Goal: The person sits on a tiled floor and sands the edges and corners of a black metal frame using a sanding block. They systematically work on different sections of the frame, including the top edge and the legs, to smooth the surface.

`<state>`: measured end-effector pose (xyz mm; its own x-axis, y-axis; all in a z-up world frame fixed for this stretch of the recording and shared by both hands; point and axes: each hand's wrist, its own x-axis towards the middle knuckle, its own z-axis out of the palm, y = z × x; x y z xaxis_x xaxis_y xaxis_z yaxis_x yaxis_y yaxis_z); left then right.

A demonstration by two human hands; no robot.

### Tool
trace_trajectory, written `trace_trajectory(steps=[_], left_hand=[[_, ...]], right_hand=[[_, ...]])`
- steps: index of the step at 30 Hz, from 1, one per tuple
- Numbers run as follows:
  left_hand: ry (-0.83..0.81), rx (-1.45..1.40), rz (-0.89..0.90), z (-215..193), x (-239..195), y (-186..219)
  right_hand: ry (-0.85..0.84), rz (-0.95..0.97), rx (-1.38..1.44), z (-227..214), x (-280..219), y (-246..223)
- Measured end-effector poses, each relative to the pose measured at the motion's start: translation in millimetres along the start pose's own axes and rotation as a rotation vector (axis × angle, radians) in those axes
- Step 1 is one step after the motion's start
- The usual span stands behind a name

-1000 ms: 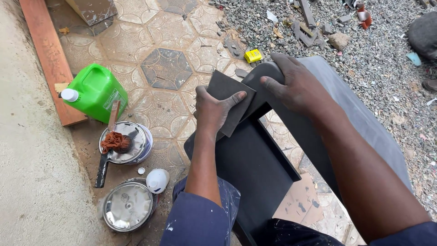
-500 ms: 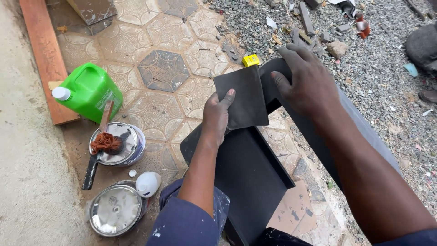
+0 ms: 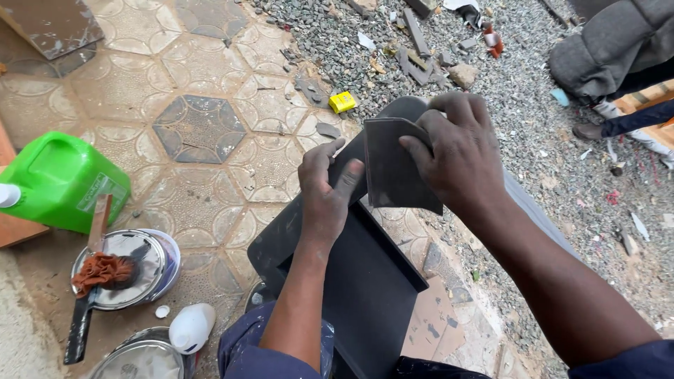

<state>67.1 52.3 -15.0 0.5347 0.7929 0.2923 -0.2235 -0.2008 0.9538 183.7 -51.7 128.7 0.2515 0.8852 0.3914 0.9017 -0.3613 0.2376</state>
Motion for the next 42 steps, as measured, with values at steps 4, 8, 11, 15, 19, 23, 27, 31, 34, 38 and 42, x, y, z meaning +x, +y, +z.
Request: trace_trajectory(steps=[4,8,11,15,19,23,27,31,34,38,42], left_hand=[[-0.088,0.302,0.075,-8.0,-3.9,-10.6],[-0.370,0.420,-0.301,-16.4,-7.7,-13.7],[-0.287,0.499,-0.189,-7.9,-15.6,-23.1],[-0.205,0.519,-0.078,-3.4,-25.1,-19.1],[-0.210,0.561,-0.058,3.3,-41.5,-0.6],[-0.210,0.583,-0.088,6.3,-48.3,23.6],[-0.227,0.583,-0.109,7.3,-47.0,14.4],[-0.351,0.481,-0.166,-11.5,-30.3,17.2],[-0.382,0.258,-0.172,-21.2,-14.1,2.3],[-0.282,-0.140,-0.338,-23.6,-9.7,15.2],[-0.395,-0.363,-0.619,-30.7,-4.7,8.8]], right_hand=[[-0.034,0.147,-0.039,3.0,-6.3,-2.1],[-0.055,0.250,-0.045,20.5,-14.5,-2.7],[-0.021,0.167,-0.083,26.9,-22.8,3.9],[0.119,0.031,-0.063,18.2,-30.3,9.8],[0.309,-0.111,-0.036,22.4,-41.1,37.9],[0.387,-0.247,-0.249,32.3,-49.6,47.1],[0.224,-0.093,-0.202,23.9,-78.9,1.2],[-0.136,-0.013,-0.286,29.7,-111.4,-17.7],[-0.128,-0.061,-0.326,31.6,-113.3,-4.5],[-0.082,-0.199,-0.270,9.2,-84.3,13.7],[0.008,-0.215,-0.511,11.3,-56.3,5.4]])
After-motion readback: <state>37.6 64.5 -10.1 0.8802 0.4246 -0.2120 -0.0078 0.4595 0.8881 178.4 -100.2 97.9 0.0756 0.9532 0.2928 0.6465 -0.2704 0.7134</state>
